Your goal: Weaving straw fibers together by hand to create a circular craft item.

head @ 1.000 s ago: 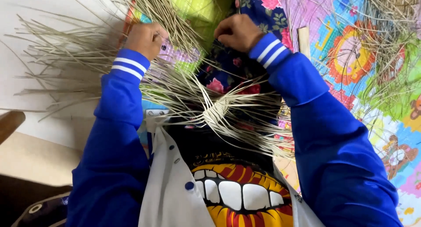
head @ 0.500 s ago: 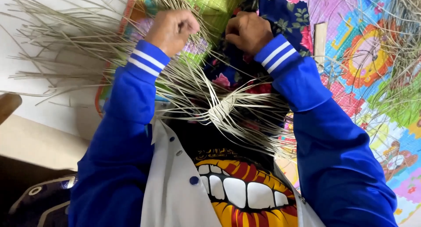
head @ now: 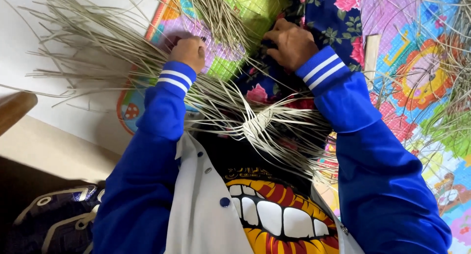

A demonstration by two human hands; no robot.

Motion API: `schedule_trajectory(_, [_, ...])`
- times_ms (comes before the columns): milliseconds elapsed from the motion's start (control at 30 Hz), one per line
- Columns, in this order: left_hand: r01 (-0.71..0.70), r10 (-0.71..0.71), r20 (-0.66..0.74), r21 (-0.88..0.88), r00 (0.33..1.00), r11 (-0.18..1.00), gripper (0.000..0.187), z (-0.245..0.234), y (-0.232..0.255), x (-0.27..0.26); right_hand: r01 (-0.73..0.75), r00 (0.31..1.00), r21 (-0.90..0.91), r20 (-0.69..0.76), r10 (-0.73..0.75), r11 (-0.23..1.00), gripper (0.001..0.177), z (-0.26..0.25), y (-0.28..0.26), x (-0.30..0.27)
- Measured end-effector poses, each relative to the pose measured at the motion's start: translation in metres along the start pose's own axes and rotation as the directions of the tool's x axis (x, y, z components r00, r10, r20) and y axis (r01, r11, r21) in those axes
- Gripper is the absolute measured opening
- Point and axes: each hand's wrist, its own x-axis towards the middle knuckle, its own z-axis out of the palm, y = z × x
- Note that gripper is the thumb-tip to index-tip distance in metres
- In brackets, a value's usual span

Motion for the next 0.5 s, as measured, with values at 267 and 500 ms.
schedule_trajectory(267, [-0.208,-0.016,-0.329,-0.634,0.944,0.745,0.02,0.009,-0.005,0.011,-0.029,0.999,0.012,0.022,0.028,1.0,0.038,-0.003,-0.001,0.002])
schedule_trajectory(500, [0.0,-0.086,-0.211,-0.381,0.974,0.925,0.028,-0.006,0.018,0.016,-0.064,0.997,0.109,0.054,0.059,0.992,0.034,-0.011,-0.006,0.003])
